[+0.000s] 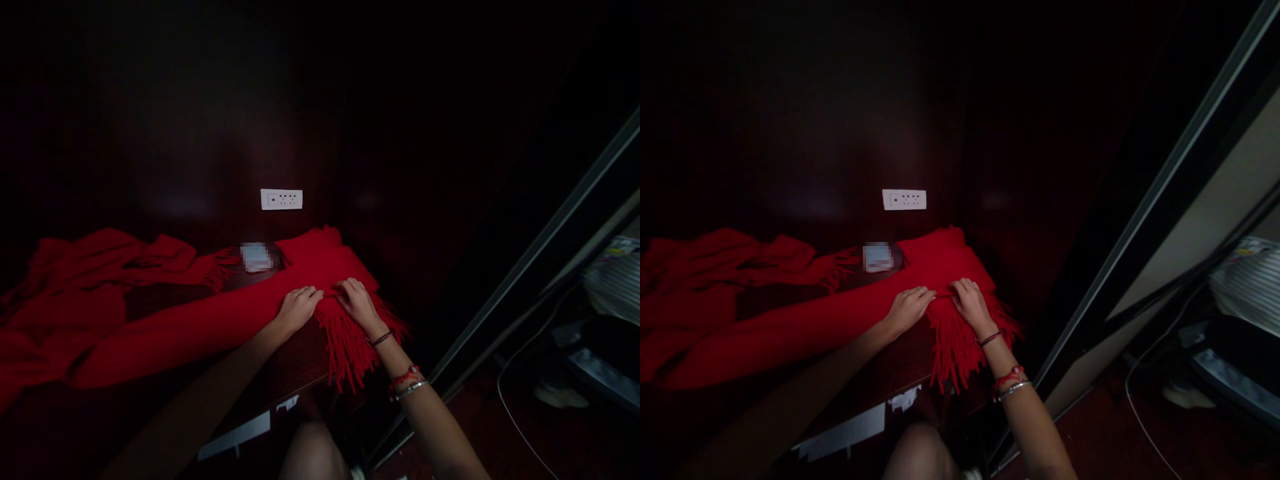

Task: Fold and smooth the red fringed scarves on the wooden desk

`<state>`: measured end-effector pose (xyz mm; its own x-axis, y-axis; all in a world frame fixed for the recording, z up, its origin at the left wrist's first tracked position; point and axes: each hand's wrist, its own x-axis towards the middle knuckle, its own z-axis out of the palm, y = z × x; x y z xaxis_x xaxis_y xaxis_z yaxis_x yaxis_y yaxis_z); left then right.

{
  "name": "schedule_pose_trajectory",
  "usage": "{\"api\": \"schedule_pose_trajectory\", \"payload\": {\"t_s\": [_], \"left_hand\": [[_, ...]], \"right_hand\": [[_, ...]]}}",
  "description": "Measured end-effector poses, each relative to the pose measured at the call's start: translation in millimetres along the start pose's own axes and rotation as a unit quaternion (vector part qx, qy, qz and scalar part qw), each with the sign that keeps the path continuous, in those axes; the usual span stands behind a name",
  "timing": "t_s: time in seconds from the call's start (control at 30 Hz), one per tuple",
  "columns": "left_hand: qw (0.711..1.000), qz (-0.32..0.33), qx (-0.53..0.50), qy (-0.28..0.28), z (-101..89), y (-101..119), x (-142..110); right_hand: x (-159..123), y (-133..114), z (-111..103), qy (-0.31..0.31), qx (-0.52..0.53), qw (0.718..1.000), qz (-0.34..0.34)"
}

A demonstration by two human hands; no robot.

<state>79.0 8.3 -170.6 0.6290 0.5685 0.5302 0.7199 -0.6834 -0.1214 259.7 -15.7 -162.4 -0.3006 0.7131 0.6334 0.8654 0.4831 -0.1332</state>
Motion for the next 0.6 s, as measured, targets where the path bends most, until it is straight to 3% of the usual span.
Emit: {"api": "schedule_pose_trajectory", "payload": {"t_s": [0.23,0.6], "left_hand": [[1.000,-0.009,0.018,-0.011,0.5,0.1,-0.5],[0.999,-0.036,0.008,-0.013,-1.2,-1.9,0.0]], "right_hand": [[-2.7,2.5,3.8,0.041,0.044,0.998,0.003],[-2.9,5.8,1.6,0.043,0.021,0.998,0.028]]}}
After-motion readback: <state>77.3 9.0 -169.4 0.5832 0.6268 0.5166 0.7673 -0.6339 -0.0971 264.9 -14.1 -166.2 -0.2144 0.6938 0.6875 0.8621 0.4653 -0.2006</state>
